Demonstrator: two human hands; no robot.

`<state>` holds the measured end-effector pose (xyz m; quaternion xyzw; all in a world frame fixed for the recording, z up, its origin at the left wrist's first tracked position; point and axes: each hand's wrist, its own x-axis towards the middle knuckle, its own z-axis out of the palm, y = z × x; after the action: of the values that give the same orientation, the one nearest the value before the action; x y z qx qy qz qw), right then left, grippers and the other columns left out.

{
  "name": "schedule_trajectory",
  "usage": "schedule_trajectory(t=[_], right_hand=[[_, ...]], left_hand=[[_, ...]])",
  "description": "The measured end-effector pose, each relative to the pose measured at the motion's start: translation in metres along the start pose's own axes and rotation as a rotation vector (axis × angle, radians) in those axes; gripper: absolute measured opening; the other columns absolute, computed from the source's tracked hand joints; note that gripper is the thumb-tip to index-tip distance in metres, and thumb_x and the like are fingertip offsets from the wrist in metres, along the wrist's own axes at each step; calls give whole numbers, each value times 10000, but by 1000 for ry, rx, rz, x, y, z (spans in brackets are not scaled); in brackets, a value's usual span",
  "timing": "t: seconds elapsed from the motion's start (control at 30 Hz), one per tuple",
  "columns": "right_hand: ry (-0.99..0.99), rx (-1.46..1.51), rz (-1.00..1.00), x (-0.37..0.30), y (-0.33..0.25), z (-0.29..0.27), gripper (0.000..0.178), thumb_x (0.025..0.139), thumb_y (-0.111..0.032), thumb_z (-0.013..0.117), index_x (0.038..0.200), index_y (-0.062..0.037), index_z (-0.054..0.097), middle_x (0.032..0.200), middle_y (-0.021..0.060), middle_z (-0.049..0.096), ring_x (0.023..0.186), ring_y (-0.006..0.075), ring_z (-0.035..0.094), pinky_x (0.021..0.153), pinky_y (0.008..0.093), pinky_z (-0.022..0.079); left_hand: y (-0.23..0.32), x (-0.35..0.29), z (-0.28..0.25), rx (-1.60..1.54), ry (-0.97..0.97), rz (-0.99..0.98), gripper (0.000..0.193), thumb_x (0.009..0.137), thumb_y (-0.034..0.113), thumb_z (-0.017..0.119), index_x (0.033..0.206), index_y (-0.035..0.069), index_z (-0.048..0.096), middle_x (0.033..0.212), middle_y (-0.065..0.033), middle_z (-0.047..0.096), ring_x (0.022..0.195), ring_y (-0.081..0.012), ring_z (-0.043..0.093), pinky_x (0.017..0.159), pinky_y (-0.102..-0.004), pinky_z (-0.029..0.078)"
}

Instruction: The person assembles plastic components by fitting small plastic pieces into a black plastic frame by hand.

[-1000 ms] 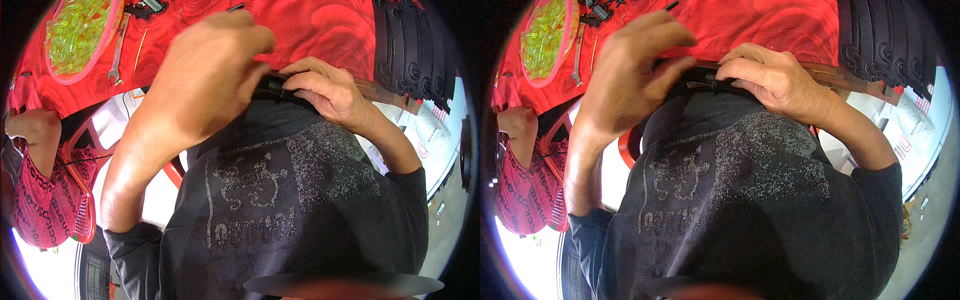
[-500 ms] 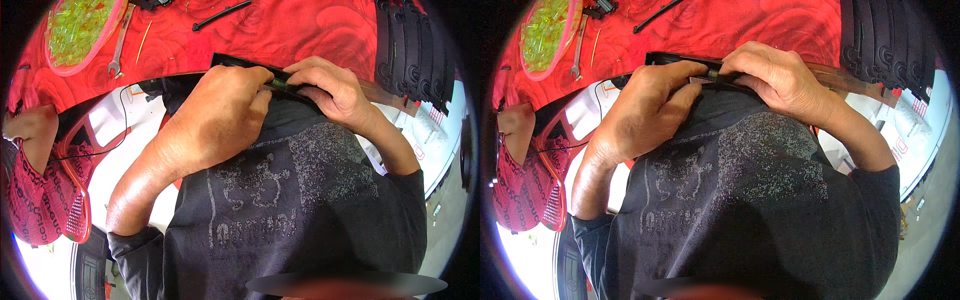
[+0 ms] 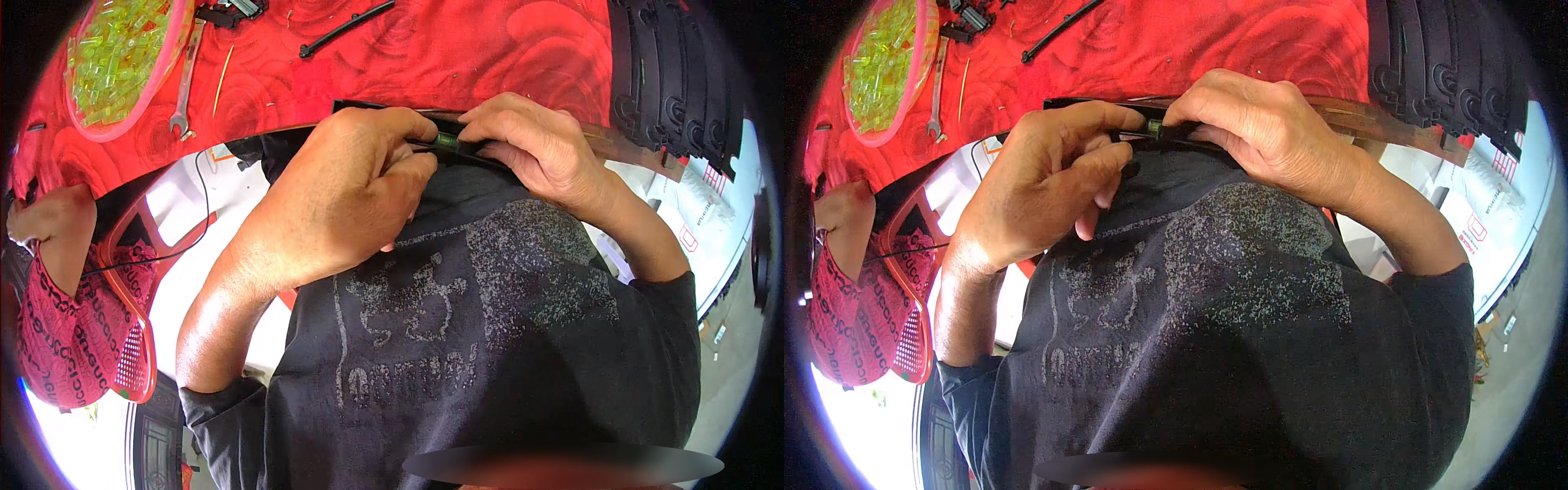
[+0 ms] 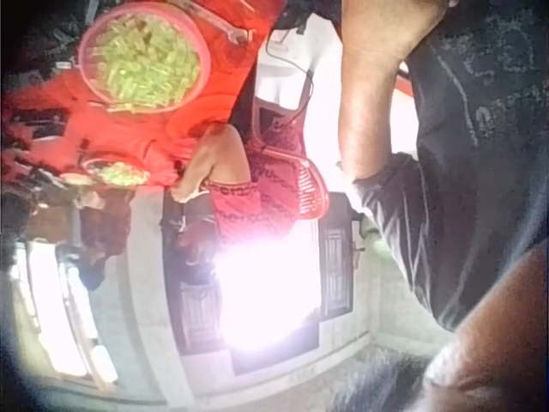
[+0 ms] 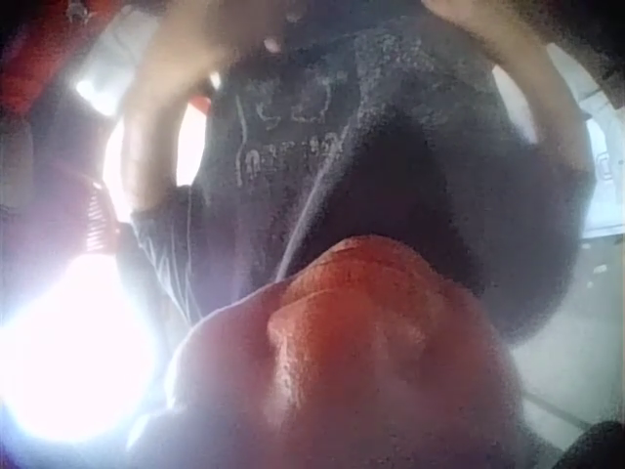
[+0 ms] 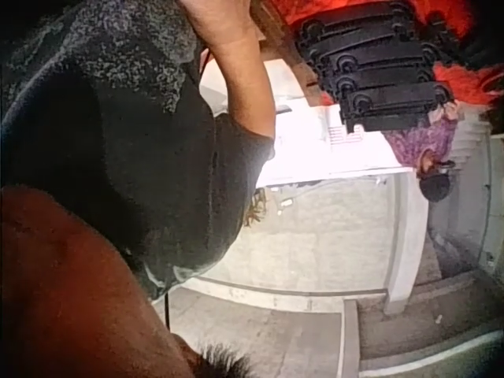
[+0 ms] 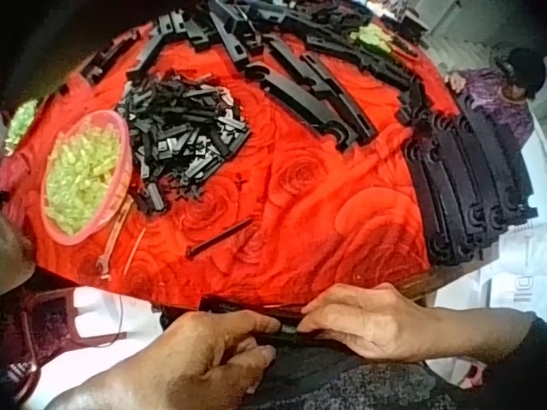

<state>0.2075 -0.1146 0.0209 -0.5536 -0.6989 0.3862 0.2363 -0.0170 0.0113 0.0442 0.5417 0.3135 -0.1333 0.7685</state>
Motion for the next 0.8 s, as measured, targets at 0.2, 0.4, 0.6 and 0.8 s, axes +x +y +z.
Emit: schedule_trajectory(t=[0.2, 0.4, 0.6, 0.8], right_hand=[[62, -6, -17, 1, -3, 3, 244, 827, 9, 728, 1062, -40, 682, 974, 100, 683, 899, 286, 712, 745, 368, 587], [51, -91, -82, -1, -2, 1, 284, 838, -7, 734, 1109, -32, 653, 996, 123, 710, 905, 298, 730, 751, 368, 603], [189, 134, 84, -15, 2, 14, 452, 862, -34, 750, 1248, 2, 518, 997, 182, 708, 943, 324, 736, 755, 401, 596], [-2, -162, 55, -1, -2, 5, 393, 894, -102, 727, 1229, 7, 552, 1056, 213, 673, 993, 373, 693, 831, 439, 559]], left_hand=[[-14, 2, 15, 105, 253, 170, 189, 998, 105, 627, 1131, -21, 676, 703, 10, 595, 569, -53, 531, 506, -228, 438], [-12, 10, 25, 474, 425, 396, 78, 898, 70, 733, 919, -3, 718, 627, -74, 640, 563, -89, 589, 524, -289, 468], [-15, 19, 31, 643, 499, 415, 81, 852, 67, 740, 845, -5, 705, 706, -204, 672, 632, -293, 717, 576, -358, 526], [-18, 19, 30, 775, 625, 487, 89, 881, 74, 721, 860, -11, 704, 680, -174, 679, 612, -236, 712, 572, -336, 524]])
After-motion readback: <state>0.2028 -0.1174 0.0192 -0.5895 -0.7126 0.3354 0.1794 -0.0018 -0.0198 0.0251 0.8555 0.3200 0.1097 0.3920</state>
